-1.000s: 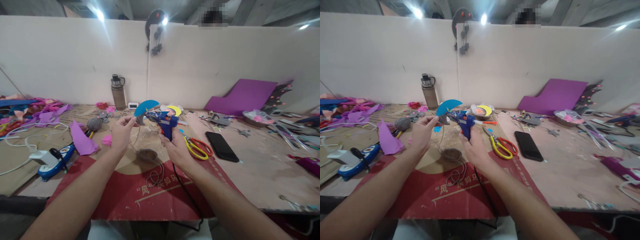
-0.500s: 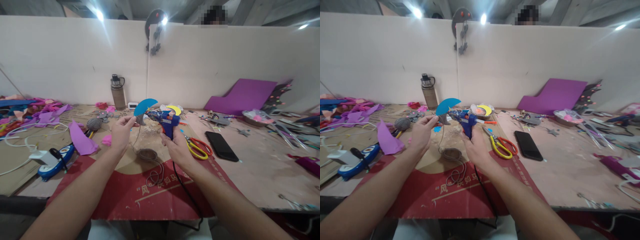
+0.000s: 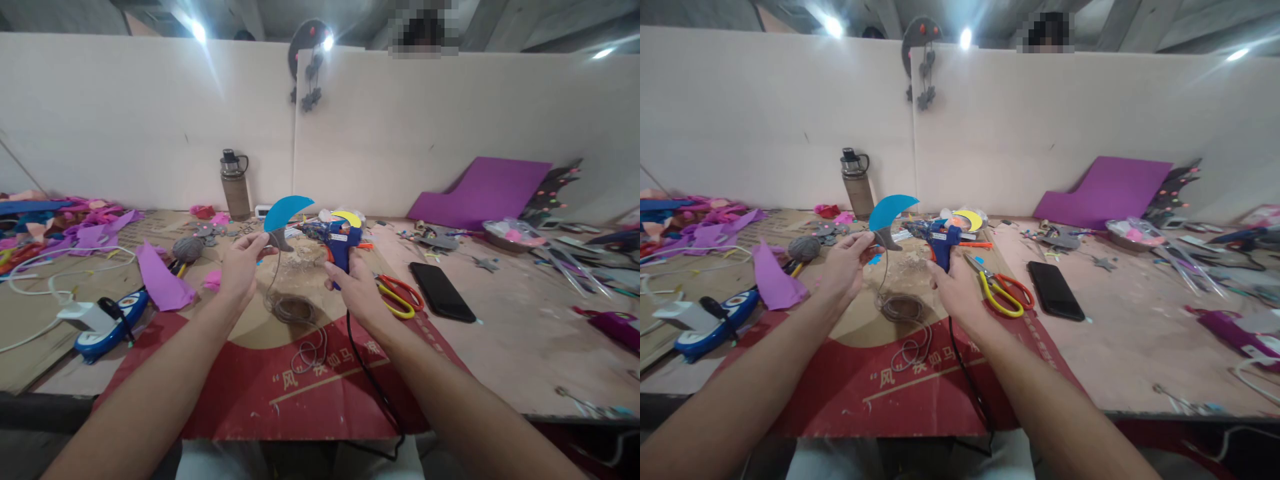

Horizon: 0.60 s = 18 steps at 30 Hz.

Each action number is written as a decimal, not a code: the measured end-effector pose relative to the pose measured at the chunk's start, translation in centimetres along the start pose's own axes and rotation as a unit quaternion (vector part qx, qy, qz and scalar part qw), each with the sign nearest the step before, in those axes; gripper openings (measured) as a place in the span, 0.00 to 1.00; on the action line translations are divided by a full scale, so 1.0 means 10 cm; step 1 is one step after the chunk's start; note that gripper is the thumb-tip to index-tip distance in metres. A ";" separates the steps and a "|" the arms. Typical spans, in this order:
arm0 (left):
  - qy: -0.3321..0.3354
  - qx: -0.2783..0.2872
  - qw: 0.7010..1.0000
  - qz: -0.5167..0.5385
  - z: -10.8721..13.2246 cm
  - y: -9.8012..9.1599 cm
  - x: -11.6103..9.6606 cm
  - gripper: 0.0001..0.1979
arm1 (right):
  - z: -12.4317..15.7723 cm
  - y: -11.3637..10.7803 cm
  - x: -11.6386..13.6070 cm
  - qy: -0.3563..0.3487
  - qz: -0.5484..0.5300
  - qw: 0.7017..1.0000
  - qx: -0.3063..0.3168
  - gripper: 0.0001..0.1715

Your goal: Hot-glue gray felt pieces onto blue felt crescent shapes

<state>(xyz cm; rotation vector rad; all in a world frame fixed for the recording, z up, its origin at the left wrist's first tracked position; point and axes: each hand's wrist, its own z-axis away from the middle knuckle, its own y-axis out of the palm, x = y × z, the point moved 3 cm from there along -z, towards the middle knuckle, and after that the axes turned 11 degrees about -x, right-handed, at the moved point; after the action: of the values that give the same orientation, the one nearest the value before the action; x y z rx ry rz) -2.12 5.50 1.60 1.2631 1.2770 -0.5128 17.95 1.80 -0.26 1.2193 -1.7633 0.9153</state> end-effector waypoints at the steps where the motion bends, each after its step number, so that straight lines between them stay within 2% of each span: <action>1: 0.005 0.000 1.000 -0.003 0.00 0.00 0.00 0.11 | -0.03 0.01 -0.05 0.038 -0.025 0.999 0.004 0.14; 5: 0.047 -0.011 0.998 -0.043 -0.02 -0.02 0.00 0.09 | -0.17 0.08 -0.28 0.216 -0.107 0.968 0.071 0.11; 8: 0.079 -0.024 0.993 -0.081 -0.02 -0.04 -0.01 0.09 | -0.26 0.08 -0.43 0.250 -0.014 0.962 0.109 0.07; 10: 0.095 -0.021 0.990 -0.098 -0.02 -0.05 -0.02 0.08 | -0.30 0.03 -0.49 0.231 0.078 0.965 0.096 0.07; 12: 0.108 -0.019 0.988 -0.113 -0.01 -0.05 -0.04 0.08 | -0.31 -0.05 -0.46 0.175 0.144 0.973 0.049 0.12; 13: 0.114 -0.021 0.986 -0.119 -0.01 -0.05 -0.04 0.07 | -0.30 -0.08 -0.40 0.127 0.171 0.977 0.019 0.15; 15: 0.125 -0.026 0.984 -0.128 0.00 -0.05 -0.05 0.07 | -0.25 -0.11 -0.19 -0.032 0.244 0.968 -0.053 0.14; 16: 0.133 -0.027 0.982 -0.133 0.01 -0.04 -0.05 0.07 | -0.21 -0.08 -0.08 -0.085 0.257 0.961 -0.064 0.12; 18: 0.155 -0.024 0.975 -0.158 0.03 -0.03 -0.06 0.07 | -0.13 0.07 0.09 -0.113 0.193 0.974 -0.032 0.12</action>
<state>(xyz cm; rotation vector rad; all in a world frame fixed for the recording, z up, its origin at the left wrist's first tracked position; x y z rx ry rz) -2.47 4.89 1.96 1.1335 1.7612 -0.5182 17.31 2.84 1.03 0.9865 -2.2469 0.9548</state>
